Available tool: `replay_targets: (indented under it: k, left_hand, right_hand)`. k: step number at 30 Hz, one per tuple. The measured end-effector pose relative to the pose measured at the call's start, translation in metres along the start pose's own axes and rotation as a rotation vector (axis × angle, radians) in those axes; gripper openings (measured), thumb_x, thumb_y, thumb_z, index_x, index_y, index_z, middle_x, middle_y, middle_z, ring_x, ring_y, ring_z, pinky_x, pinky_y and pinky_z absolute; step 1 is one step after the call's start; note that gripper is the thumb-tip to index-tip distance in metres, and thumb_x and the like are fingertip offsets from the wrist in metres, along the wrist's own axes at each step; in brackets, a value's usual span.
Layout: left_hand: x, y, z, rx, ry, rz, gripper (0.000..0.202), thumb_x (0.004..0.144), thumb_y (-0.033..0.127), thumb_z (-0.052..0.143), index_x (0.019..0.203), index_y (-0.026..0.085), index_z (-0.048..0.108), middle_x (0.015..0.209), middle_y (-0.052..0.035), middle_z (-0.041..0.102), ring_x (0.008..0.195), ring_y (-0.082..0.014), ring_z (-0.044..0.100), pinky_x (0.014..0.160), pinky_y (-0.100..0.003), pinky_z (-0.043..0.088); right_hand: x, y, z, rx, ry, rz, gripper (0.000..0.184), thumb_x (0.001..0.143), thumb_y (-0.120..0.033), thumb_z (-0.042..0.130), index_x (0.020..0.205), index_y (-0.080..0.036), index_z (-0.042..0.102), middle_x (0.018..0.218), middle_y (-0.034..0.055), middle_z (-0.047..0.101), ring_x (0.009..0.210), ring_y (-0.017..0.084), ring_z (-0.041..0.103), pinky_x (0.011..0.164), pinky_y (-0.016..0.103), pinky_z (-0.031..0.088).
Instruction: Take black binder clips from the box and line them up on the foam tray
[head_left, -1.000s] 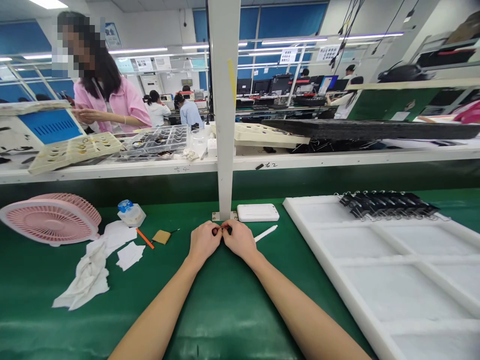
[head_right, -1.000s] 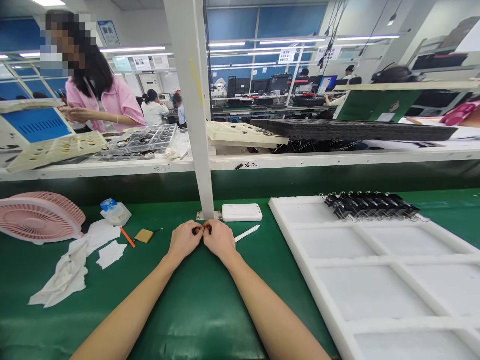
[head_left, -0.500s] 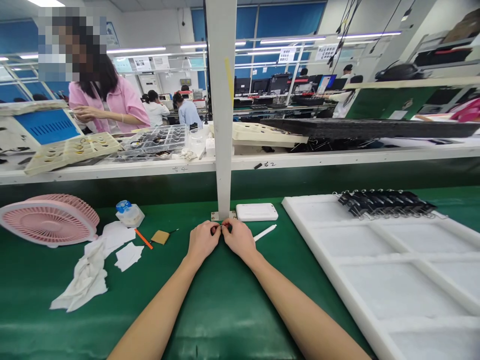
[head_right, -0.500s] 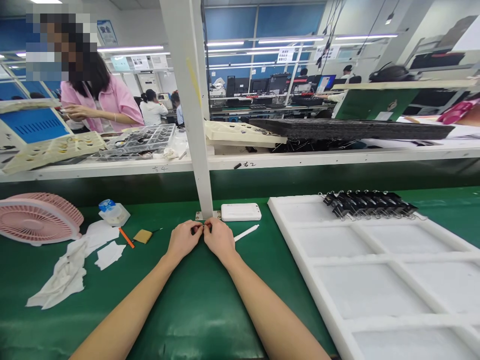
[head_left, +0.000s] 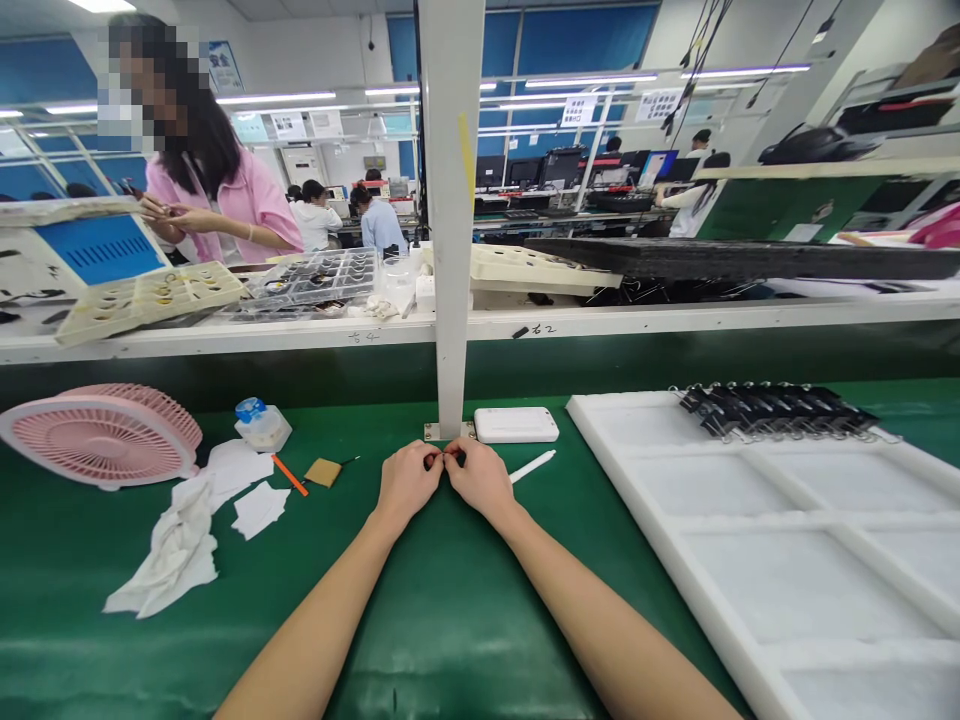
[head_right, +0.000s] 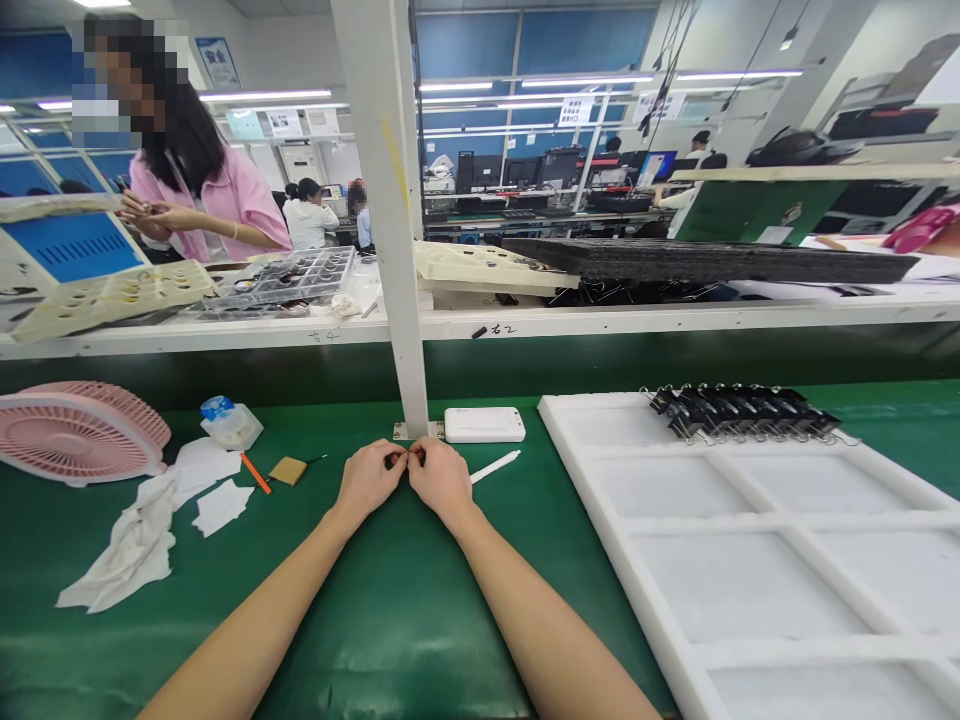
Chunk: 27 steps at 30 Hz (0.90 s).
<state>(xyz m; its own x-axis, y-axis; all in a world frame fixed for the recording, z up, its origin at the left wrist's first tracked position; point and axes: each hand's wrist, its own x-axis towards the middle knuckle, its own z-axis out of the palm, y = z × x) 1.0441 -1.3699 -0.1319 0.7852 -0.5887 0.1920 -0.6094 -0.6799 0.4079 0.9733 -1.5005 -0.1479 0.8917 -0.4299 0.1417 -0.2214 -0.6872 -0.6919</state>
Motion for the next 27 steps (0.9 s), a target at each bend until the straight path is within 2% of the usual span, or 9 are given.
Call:
replay_targets:
  k: [5, 17, 27]
  left_hand:
    - [-0.0001, -0.0003, -0.0001, -0.016, 0.005, 0.005, 0.021, 0.094, 0.031, 0.055, 0.095, 0.027, 0.076, 0.091, -0.0009, 0.072, 0.082, -0.0176, 0.066, 0.063, -0.026, 0.04]
    - [0.0003, 0.001, -0.001, 0.004, 0.002, -0.013, 0.019, 0.092, 0.029, 0.057, 0.089, 0.026, 0.076, 0.089, -0.0005, 0.071, 0.08, -0.0171, 0.065, 0.062, -0.026, 0.04]
    - [0.0002, 0.0016, -0.0005, 0.007, -0.003, -0.009, 0.021, 0.093, 0.034, 0.057, 0.091, 0.027, 0.076, 0.09, -0.0011, 0.072, 0.081, -0.0178, 0.065, 0.063, -0.026, 0.041]
  right_hand:
    - [0.0006, 0.0009, 0.0004, -0.004, 0.014, -0.004, 0.013, 0.095, -0.021, 0.058, 0.101, -0.024, 0.069, 0.1, 0.0003, 0.07, 0.089, 0.02, 0.063, 0.07, 0.027, 0.04]
    - [0.0013, 0.0017, 0.0014, -0.02, -0.005, -0.008, 0.012, 0.092, -0.02, 0.061, 0.097, -0.025, 0.07, 0.097, -0.0007, 0.071, 0.088, 0.021, 0.064, 0.07, 0.027, 0.04]
    - [0.0012, 0.0016, -0.0003, -0.008, -0.006, 0.008, 0.016, 0.094, -0.021, 0.058, 0.101, -0.025, 0.071, 0.1, 0.0005, 0.071, 0.089, 0.021, 0.065, 0.071, 0.027, 0.042]
